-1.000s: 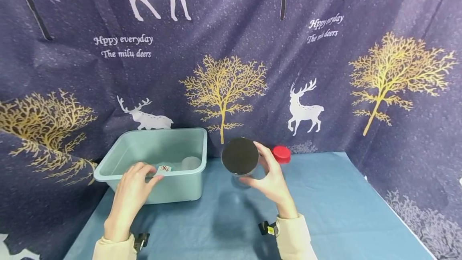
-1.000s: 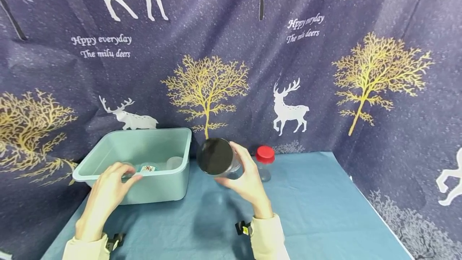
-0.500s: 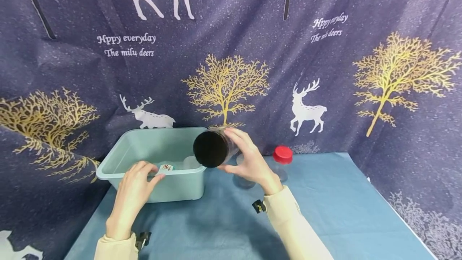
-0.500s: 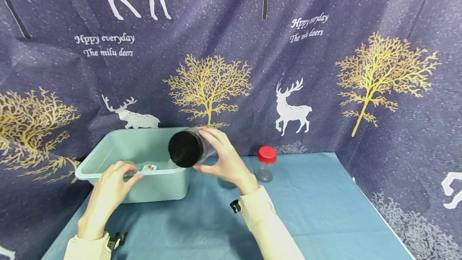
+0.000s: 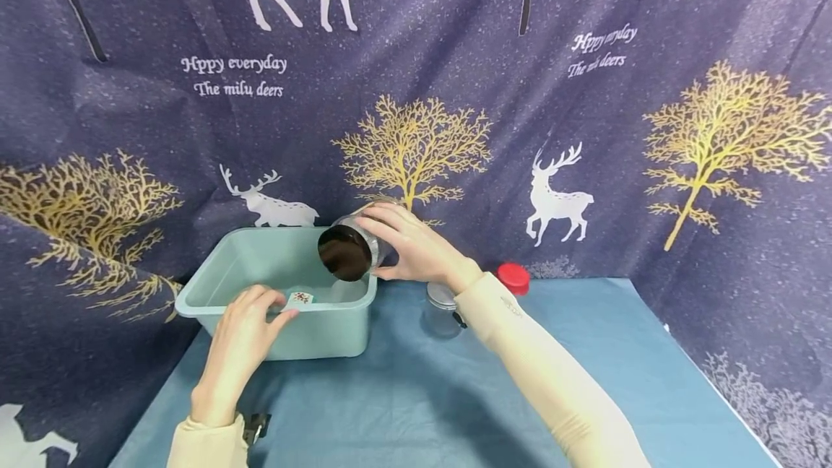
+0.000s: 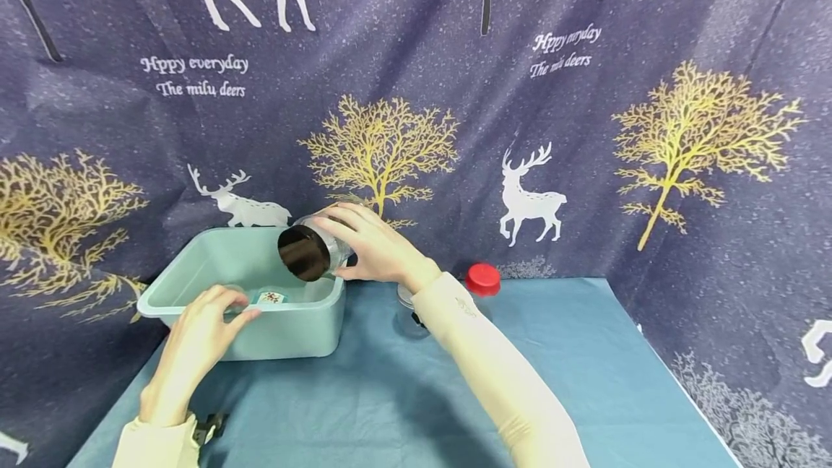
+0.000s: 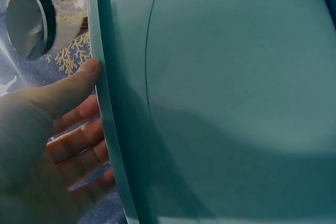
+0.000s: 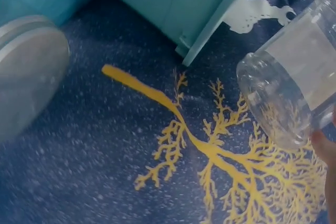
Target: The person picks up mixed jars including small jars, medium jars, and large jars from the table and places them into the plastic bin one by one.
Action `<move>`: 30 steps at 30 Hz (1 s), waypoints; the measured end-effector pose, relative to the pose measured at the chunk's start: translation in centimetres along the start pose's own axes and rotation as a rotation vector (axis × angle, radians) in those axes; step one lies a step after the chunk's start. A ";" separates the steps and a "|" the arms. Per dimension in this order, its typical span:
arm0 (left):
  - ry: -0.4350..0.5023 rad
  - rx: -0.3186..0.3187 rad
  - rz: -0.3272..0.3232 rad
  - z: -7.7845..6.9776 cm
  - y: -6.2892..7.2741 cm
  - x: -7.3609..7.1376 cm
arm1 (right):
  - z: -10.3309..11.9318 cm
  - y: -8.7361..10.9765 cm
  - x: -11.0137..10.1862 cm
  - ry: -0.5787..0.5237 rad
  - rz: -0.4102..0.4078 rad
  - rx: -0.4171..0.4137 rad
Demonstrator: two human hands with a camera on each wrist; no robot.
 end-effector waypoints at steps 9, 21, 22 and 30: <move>-0.008 0.005 -0.013 0.0 0.0 -0.2 | -0.2 -1.1 3.8 0.123 0.278 -0.080; -0.004 0.011 -0.011 -0.2 -0.1 0.1 | -0.2 -0.8 7.4 0.195 0.422 -0.160; -0.005 0.008 -0.010 -0.2 -0.2 0.1 | 0.0 -0.9 7.6 0.194 0.430 -0.164; -0.013 -0.001 0.001 -0.2 0.0 0.1 | 1.4 -1.0 9.9 0.210 0.485 -0.196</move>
Point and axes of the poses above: each hand's wrist, its own y-axis away from the middle knuckle, its own x-axis out of the palm, z = x × y, the point moved 8 cm from there along -y, towards the middle knuckle, and after that the axes turned 14 degrees about -z, right-handed, at the moved point
